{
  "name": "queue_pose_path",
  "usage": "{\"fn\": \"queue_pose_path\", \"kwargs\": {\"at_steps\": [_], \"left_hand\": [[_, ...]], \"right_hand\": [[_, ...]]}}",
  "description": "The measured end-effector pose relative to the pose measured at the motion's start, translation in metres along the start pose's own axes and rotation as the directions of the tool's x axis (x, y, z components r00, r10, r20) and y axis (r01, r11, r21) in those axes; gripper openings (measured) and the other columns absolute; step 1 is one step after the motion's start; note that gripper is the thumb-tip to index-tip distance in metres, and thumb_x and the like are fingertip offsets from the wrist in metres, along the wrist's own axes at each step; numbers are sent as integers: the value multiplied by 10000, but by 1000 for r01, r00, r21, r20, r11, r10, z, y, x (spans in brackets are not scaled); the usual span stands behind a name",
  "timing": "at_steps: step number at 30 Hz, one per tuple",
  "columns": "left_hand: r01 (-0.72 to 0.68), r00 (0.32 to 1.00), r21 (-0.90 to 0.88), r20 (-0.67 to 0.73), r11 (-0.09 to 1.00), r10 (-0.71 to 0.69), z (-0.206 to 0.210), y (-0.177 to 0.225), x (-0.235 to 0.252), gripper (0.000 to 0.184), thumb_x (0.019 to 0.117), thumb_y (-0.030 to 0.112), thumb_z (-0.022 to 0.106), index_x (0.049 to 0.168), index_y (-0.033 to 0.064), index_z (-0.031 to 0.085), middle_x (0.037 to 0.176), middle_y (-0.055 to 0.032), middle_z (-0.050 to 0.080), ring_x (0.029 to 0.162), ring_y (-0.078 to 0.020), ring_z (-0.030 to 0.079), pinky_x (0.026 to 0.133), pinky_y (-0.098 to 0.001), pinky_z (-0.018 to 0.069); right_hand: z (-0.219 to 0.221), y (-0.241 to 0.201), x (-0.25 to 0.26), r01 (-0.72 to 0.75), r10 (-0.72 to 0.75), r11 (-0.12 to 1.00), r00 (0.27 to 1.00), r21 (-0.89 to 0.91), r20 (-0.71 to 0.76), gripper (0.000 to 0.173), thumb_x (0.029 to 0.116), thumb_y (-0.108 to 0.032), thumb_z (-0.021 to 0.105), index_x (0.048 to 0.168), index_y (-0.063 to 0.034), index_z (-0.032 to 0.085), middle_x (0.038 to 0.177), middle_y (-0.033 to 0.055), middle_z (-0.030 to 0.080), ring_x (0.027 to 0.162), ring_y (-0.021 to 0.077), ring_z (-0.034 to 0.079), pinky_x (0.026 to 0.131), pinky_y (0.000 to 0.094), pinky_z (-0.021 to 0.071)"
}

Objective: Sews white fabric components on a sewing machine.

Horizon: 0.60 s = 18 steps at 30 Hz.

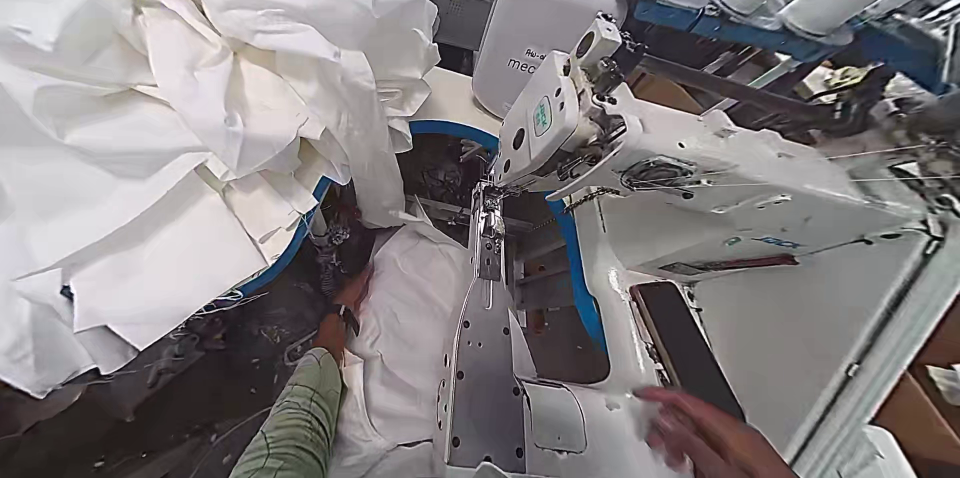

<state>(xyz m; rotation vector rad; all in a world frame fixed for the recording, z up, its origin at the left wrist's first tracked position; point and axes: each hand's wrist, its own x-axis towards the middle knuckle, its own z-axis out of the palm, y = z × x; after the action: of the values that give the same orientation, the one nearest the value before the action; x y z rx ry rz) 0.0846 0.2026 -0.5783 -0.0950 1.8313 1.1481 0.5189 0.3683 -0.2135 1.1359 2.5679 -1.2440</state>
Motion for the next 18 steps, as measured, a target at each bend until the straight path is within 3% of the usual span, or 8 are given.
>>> {"fn": "queue_pose_path", "kwargs": {"at_steps": [2,5,7,10,11,13,15,18], "left_hand": [[-55,998,-93,3,994,56,9,44,6,464,1077,255,532,1356,-116,531,1358,-298,560,1239,-360,549,1060,-512,424],[-388,914,-133,68,912,399,21,157,-73,299,999,27,611,1251,-127,570,1191,-252,626,1052,-256,601,965,-406,487],[-701,707,-134,0,700,707,22,193,-150,209,912,47,730,1073,-9,610,785,-34,626,690,-55,571,693,-236,494],[-899,338,178,-300,400,892,-6,185,-224,573,820,264,807,1288,-3,614,838,18,668,736,-5,614,708,-201,540],[-840,384,248,-356,482,852,-15,173,-226,739,817,328,812,1402,-13,515,912,-27,686,789,-65,641,743,-270,564],[-614,672,200,-374,764,638,-23,139,-213,822,869,372,794,1483,-19,413,1117,-195,690,988,-282,691,889,-507,559],[-398,853,84,-331,913,403,-17,98,-203,636,926,353,760,1349,-66,537,1157,-246,677,1080,-338,675,966,-562,518],[-213,931,73,-288,974,225,-2,43,-208,424,909,286,785,1115,-69,678,995,-218,714,950,-315,701,888,-545,543]], "right_hand": [[10,-26,106,41,-30,979,998,-201,61,341,1048,-218,502,1243,16,655,927,139,728,770,253,718,719,457,601],[55,-54,254,-99,123,908,992,-406,32,410,1075,-230,500,1369,48,567,1259,296,642,1197,444,616,1033,605,444],[90,-55,271,-141,146,960,989,-240,4,464,1077,-145,481,1471,98,444,1456,319,512,1390,416,476,1171,529,334],[120,-44,236,-15,21,998,996,64,-87,446,1109,-133,336,1464,116,439,1468,304,512,1394,343,497,1167,412,374],[115,-58,234,-64,71,990,996,124,-48,438,1119,-132,312,1484,79,430,1485,258,513,1400,281,494,1166,379,372],[98,-86,256,-180,202,957,976,228,-77,407,1125,-136,320,1440,74,471,1424,225,550,1311,227,533,1119,351,410],[72,-66,291,-159,156,983,987,-97,-29,366,1083,-107,451,1278,184,554,1321,342,580,1267,385,561,1100,488,411],[51,-28,246,-6,284,785,892,-620,351,387,1031,-237,590,1106,137,655,1174,362,630,1171,509,590,1000,659,426]]}}
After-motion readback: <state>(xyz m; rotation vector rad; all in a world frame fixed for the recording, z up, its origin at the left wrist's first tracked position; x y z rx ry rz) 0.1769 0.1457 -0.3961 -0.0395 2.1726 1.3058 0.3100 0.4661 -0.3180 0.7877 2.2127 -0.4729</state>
